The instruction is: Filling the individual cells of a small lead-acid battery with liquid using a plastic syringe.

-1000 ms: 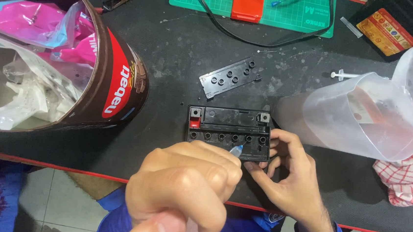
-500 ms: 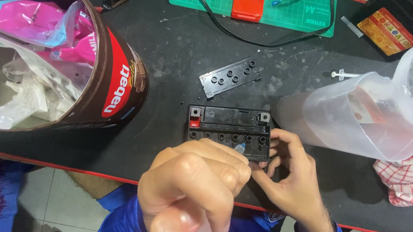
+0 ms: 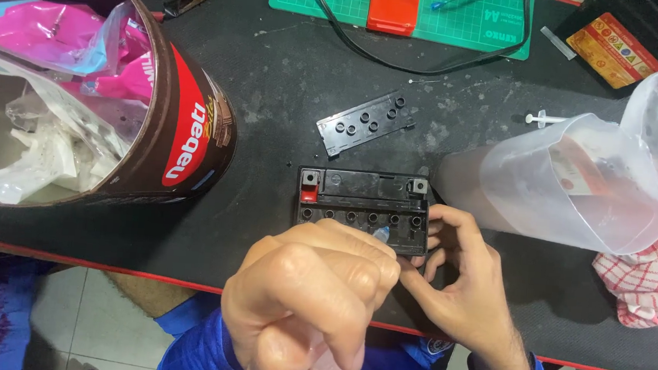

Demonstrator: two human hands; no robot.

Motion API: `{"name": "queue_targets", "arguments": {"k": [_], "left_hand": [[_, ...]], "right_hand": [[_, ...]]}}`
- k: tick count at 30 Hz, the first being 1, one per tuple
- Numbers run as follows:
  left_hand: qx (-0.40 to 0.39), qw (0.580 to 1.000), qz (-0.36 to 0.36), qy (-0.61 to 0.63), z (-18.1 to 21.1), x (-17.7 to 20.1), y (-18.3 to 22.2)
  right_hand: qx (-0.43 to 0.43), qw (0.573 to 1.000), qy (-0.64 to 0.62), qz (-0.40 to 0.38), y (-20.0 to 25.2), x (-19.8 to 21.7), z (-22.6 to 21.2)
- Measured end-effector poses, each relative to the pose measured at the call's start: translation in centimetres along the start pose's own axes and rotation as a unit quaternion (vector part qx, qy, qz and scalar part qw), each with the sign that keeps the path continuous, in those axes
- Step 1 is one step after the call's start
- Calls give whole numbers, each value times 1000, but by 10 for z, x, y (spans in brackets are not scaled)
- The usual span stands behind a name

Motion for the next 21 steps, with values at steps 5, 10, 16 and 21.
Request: {"name": "queue_targets", "arguments": {"k": [5,10,16,21], "left_hand": [[2,998,-58,32,3,1,-3],[-41,999,-21,13,12,-7,-8],[43,997,-27,60,-4,-6,2],[40,998,-34,46,-8,-7,3]], "right_hand": [[-7,1000,-7,1,0,-1,3],[-34,999,-8,-1,0,0,4],[1,1000,22,1,0,1,4],[9,1000,7,-6,1,2,2]]}}
Point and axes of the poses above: each hand's wrist, its own y-axis away from the middle knuckle, its own x-axis out of the back of the hand, z = x × y, the point moved 8 cm from there along -y, towards the middle knuckle, and after that the axes turned 15 degrees about -x, right-handed, at the moved point
